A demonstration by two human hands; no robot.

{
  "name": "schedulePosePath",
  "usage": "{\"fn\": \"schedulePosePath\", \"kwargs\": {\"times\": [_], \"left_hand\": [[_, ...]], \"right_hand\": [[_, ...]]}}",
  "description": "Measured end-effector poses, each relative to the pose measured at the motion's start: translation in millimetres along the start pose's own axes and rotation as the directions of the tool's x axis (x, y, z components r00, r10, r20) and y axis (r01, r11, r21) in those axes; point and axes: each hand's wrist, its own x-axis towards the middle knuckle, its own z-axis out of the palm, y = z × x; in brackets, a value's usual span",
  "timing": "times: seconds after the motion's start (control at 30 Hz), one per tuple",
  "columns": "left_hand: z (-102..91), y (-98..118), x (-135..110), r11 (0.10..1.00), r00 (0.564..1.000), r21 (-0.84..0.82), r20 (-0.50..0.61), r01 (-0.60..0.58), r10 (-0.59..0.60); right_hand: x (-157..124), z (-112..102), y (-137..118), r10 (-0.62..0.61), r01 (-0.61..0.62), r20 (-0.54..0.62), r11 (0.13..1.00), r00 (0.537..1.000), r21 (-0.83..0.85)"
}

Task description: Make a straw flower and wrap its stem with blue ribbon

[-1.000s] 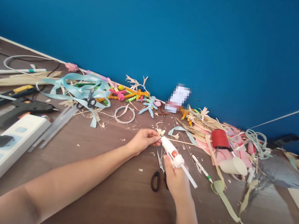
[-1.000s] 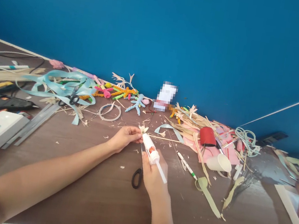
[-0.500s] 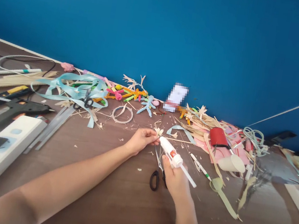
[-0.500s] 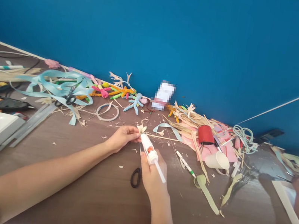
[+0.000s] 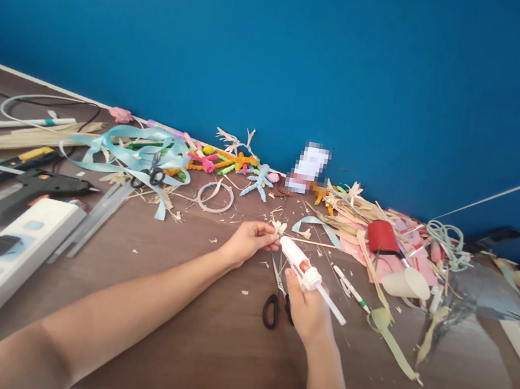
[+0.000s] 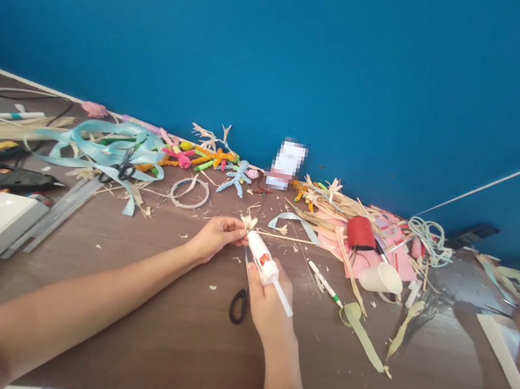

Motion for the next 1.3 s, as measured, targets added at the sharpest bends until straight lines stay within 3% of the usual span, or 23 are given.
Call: {"fn": "schedulePosePath", "kwargs": {"times": [0.63,0.8,0.97,1.1,1.3], "left_hand": [[-0.4,1,-1,1.000,1.000,0.012,0.004,-0.012,0.012],[-0.9,0,0,0.999,1.000,-0.034,-0.019,0.018,-0.019],[-1.0,0,0,0.999,0.999,-0.038,-0.019,0.035,-0.035],[-0.7,1,0,0.999,0.999,-0.028,-0.012,0.031,-0.031],[0.9,3,-2,1.000,1.000,0.006,-0.006,0.024,-0.024]], "right_hand": [[1,0,-1,0.007,-0.008,-0.027,1.000,1.000,-0.014],[-3,-2,2,0.068,-0.060,-0.075,0.992,0.995,0.110],[-4,-11,-2,0.100,-0.121,0.079,0.938,0.992,0.324],[1,-16,-8,0.082,-0.098,0.067,0.958,0.994,0.270],[5,-9,-13,0.079,-0.069,-0.054,0.983,0.995,0.170]]}}
